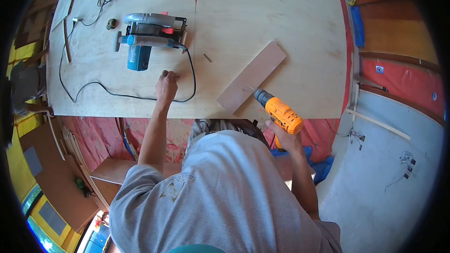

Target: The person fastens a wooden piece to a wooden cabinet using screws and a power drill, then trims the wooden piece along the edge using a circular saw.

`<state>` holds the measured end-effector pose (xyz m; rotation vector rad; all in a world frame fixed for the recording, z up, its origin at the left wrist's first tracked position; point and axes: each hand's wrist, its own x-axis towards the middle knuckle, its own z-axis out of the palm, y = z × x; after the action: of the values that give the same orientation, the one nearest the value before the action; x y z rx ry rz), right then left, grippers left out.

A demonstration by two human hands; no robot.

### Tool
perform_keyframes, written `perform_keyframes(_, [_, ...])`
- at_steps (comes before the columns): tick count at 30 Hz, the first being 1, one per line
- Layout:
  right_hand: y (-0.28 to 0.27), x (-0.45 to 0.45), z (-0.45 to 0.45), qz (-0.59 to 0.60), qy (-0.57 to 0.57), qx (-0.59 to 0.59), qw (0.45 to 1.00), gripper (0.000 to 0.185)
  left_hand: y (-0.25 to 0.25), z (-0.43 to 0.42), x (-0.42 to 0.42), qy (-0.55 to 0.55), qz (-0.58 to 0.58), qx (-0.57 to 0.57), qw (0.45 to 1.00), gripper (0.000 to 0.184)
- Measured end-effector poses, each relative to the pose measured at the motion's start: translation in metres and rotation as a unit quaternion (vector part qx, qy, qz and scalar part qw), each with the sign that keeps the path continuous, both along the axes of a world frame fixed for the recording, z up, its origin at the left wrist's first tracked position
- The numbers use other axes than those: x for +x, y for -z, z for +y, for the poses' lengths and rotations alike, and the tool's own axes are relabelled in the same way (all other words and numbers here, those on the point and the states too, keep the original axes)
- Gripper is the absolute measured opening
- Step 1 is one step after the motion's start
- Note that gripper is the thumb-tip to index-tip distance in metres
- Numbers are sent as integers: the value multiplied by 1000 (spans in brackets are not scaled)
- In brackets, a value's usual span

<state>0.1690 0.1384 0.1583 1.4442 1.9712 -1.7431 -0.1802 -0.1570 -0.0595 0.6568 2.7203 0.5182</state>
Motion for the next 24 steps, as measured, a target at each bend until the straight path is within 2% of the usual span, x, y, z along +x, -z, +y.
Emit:
perform_keyframes(1, [0,2,-1,3,6,6,1000,30,7,-4,1,4,36,11,999,20])
perform_keyframes(3, [7,11,-1,9,18,-14,1000,32,20,-16,8,-65,-7,147,987,17])
perform_keyframes(4, [9,17,0,15,26,-34,999,33,-17,-8,13,-211,-256,234,914,15])
perform_keyframes(5, [11,18,0,6,39,-24,999,33,-33,-2,24,-253,-328,388,823,16])
perform_keyframes(7, [10,17,-8,9,53,-7,999,34,-79,13,47,-270,-429,472,722,21])
perform_keyframes(10, [8,21,-10,12,50,0,999,32,-96,36,79,-202,-553,394,706,26])
perform_keyframes(11, [10,22,-10,24,49,-12,998,30,-99,53,86,-188,-588,393,682,25])
perform_keyframes(12, [15,22,-8,26,51,-10,998,30,-89,71,93,-187,-620,393,653,25])
perform_keyframes(14, [14,26,-7,72,-46,85,993,26,-59,111,105,-192,-676,425,571,26])
perform_keyframes(15, [9,26,-7,86,-75,118,986,25,-56,132,112,-187,-678,423,571,26])
perform_keyframes(17, [-14,8,-9,65,8,24,998,23,-47,169,119,-210,-734,439,474,23])
perform_keyframes(18, [-15,9,-8,63,11,32,997,23,-40,179,124,-203,-738,439,470,23])
perform_keyframes(20, [-13,12,-6,41,-22,78,996,26,-26,199,133,-233,-763,454,397,22])
perform_keyframes(24, [-9,20,-4,43,-13,100,994,32,-36,209,146,-235,-763,453,397,20])
